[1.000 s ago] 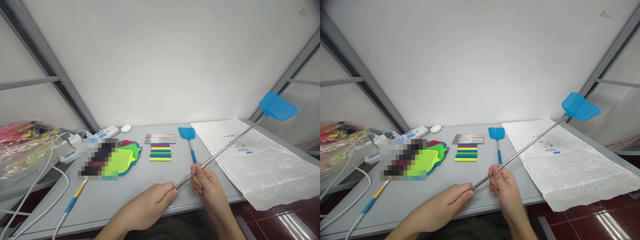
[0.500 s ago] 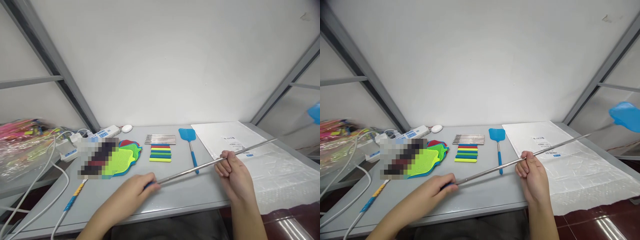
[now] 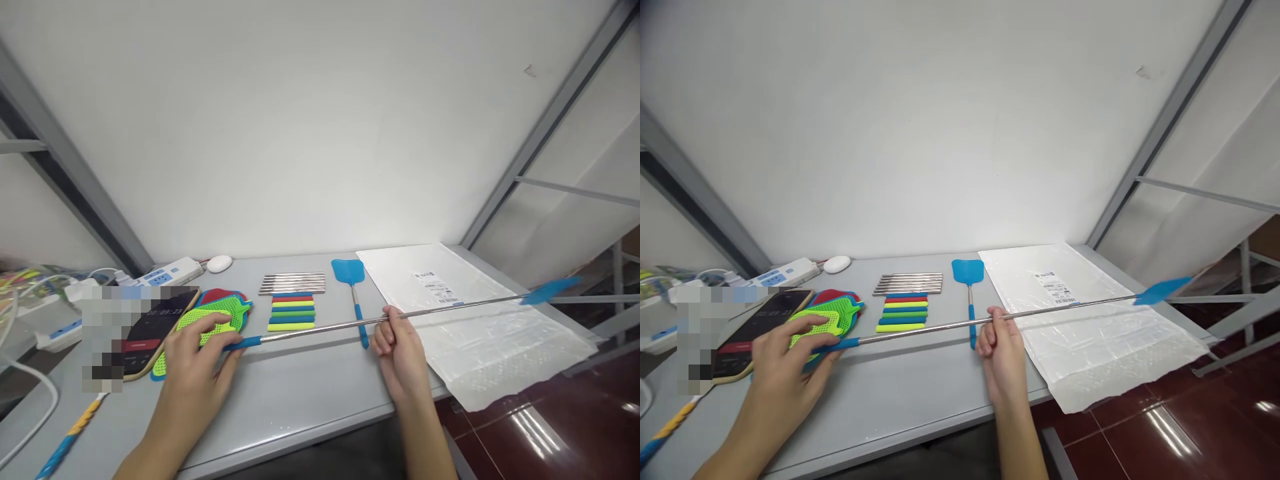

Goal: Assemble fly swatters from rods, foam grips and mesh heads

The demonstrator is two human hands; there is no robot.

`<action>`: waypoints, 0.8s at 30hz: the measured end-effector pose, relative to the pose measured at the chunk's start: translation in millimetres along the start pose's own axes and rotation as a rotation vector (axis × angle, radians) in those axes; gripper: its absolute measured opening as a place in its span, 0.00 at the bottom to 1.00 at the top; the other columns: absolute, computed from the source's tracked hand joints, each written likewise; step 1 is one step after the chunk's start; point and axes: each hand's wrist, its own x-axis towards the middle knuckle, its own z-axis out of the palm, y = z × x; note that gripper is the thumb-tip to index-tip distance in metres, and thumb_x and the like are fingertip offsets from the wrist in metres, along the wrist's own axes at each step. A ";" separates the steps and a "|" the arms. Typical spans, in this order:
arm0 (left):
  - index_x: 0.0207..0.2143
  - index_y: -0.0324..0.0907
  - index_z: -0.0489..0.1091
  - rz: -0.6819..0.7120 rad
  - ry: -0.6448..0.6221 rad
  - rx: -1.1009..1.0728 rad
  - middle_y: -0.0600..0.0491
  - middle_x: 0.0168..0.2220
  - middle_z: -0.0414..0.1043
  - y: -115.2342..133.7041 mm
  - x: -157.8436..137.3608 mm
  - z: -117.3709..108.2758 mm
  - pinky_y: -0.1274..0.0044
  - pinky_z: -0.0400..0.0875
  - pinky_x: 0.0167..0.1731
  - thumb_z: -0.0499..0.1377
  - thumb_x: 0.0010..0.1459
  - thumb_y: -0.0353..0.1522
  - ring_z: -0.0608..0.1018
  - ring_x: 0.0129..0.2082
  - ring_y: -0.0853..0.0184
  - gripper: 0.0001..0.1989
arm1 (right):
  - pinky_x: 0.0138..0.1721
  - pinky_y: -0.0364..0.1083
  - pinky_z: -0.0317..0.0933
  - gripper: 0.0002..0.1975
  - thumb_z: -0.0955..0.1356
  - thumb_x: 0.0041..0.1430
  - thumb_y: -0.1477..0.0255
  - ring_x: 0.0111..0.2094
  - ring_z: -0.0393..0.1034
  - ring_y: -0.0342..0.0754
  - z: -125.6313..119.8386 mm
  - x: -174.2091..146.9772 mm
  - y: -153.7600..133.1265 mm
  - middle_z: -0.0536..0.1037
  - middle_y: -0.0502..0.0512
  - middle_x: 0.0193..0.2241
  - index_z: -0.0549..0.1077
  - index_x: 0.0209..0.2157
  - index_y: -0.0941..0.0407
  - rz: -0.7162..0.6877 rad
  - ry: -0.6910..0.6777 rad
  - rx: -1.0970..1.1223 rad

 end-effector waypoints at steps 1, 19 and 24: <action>0.35 0.45 0.68 -0.019 0.037 -0.008 0.46 0.46 0.69 0.4 0.7 -0.5 0.59 0.61 0.49 0.58 0.59 0.32 0.72 0.48 0.52 0.02 | 0.19 0.39 0.48 0.12 0.71 0.58 0.59 0.18 0.47 0.37 2.0 -1.7 1.7 0.53 0.41 0.19 0.70 0.35 0.53 0.017 -0.019 0.014; 0.39 0.46 0.67 -0.405 0.507 -0.031 0.52 0.58 0.59 28.4 6.7 -20.9 0.53 0.69 0.52 0.63 0.51 0.30 0.65 0.59 0.45 0.12 | 0.21 0.42 0.44 0.13 0.68 0.60 0.56 0.19 0.40 0.40 33.2 -40.7 42.7 0.48 0.42 0.20 0.70 0.35 0.51 0.194 -0.054 0.273; 0.40 0.50 0.65 -0.454 0.346 -0.187 0.52 0.47 0.67 27.8 20.2 -25.1 0.55 0.75 0.42 0.65 0.50 0.36 0.71 0.53 0.49 0.16 | 0.21 0.41 0.44 0.13 0.67 0.61 0.57 0.20 0.40 0.40 34.5 -39.3 41.6 0.49 0.42 0.20 0.71 0.35 0.52 0.203 -0.079 0.348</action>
